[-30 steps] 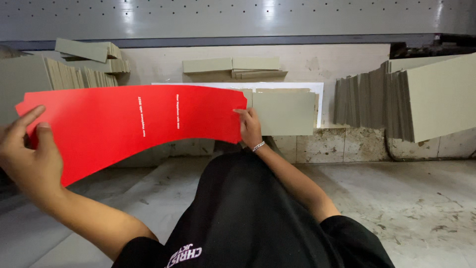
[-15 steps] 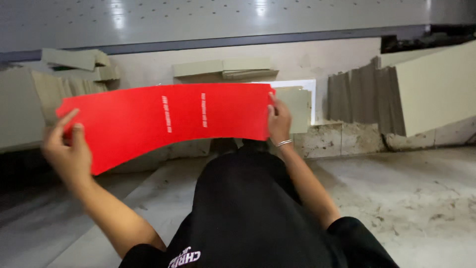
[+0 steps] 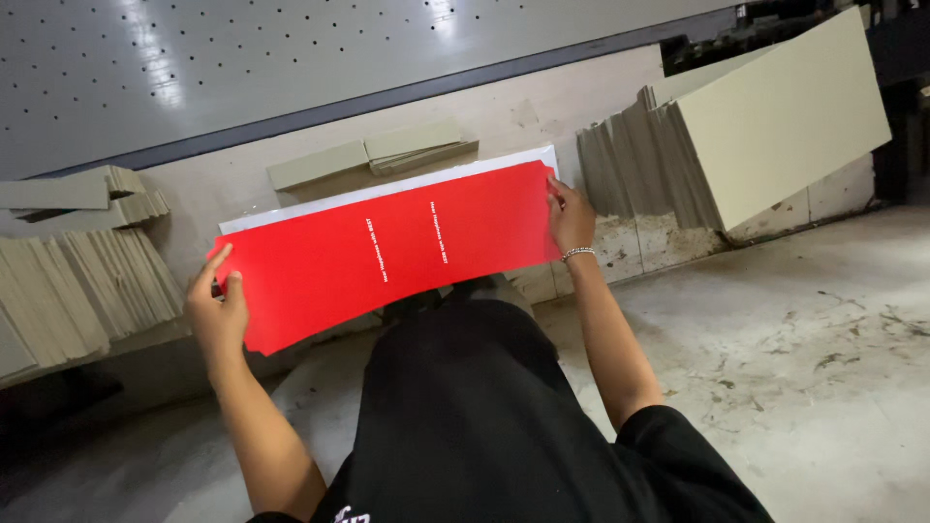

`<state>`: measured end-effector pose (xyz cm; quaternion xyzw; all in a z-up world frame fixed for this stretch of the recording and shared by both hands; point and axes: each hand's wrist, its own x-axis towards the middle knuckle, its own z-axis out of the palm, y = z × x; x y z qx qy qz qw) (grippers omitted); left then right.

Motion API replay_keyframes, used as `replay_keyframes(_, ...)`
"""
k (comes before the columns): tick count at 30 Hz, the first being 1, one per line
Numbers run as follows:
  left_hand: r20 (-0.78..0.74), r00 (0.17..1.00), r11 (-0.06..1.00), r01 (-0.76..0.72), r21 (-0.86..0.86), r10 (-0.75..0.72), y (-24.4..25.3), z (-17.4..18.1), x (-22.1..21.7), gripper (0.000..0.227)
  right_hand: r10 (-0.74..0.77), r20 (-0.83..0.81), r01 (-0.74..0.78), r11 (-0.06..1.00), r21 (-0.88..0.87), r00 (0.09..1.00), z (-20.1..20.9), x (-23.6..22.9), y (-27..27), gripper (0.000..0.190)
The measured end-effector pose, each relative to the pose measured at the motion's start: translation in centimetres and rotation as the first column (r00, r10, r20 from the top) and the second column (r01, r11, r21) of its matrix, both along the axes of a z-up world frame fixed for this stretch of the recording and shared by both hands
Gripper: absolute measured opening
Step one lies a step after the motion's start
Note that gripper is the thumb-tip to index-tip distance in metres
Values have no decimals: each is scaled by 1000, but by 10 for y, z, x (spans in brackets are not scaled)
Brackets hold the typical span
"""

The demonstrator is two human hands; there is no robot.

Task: The person repeatedly picks up stacks of beige book blocks and places them on a white template on a perforated metal table. They then pick up a red cover sheet and place it over the blocks, smoothing it down before removing it to repeat the process.

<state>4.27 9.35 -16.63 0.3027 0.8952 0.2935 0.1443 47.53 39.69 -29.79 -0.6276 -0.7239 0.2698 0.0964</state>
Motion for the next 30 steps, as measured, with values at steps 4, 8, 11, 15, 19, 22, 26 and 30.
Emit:
replay_keyframes(4, -34, 999, 1000, 17, -18, -18, 0, -7, -2, 46, -11, -26, 10, 1000, -26, 1000, -2, -3, 3, 39)
replay_keyframes(8, -53, 998, 999, 22, -33, -23, -1, -12, -4, 48, -6, -57, 2, 998, -65, 998, 1, -3, 5, 42)
replay_keyframes(11, -25, 1000, 1000, 3, -30, -4, -4, -14, -6, 47, 12, -82, -18, 997, -71, 997, 1, -4, 2, 45)
replay_keyframes(15, -55, 998, 998, 23, -62, -26, -3, -13, -8, 48, 41, -40, -44, 997, -71, 998, 4, -5, 6, 48)
replay_keyframes(19, -47, 999, 996, 3, -93, -7, -4, -17, -7, 47, 46, -13, -47, 995, -84, 999, 1, -3, 6, 48)
replay_keyframes(22, -25, 1000, 995, -12, -99, 10, -4, -20, -9, 46, 30, 0, -29, 995, -99, 1000, 0, -3, 6, 47)
replay_keyframes(26, -20, 1000, 995, -18, -102, 16, -2, -23, -11, 44, 17, -6, -17, 997, -80, 1000, 0, -5, 6, 47)
replay_keyframes(30, -47, 999, 994, 7, -106, -12, -5, -27, -13, 46, -1, -38, -1, 997, -77, 999, 0, -4, 6, 48)
